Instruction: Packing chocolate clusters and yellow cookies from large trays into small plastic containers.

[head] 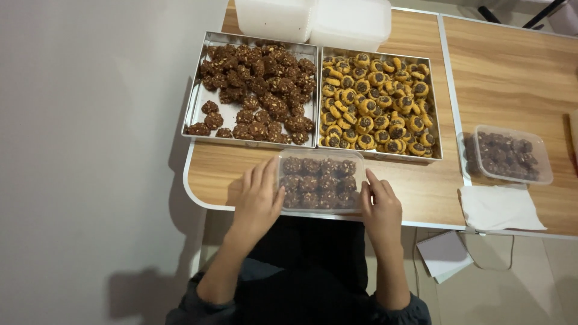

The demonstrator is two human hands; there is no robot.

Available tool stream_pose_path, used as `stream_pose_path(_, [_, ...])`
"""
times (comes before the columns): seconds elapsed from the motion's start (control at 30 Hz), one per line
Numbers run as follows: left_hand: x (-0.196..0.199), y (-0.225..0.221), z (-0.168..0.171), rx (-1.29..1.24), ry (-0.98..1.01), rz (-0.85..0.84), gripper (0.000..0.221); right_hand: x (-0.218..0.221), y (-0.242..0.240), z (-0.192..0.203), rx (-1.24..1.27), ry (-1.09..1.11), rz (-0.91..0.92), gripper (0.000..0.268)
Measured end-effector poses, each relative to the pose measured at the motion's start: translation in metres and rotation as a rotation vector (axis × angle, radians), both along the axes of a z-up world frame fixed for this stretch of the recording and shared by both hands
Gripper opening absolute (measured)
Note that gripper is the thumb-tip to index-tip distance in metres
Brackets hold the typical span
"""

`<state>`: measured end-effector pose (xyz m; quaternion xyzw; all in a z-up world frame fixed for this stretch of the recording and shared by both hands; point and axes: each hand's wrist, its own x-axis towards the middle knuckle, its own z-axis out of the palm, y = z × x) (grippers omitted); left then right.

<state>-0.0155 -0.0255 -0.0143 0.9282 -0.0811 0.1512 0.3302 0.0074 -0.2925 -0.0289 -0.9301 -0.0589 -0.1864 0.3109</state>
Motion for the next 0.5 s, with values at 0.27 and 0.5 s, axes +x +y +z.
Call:
stream_pose_path(0.27, [0.034,0.0,-0.005,0.243,-0.069,-0.319,0.075,-0.001,0.001,0.003,-0.1,-0.012,-0.007,0.03])
stream_pose_path(0.5, [0.045,-0.006,-0.013,0.351,-0.076,-0.354,0.11,0.01,0.005,0.015,-0.262,-0.107,0.186,0.059])
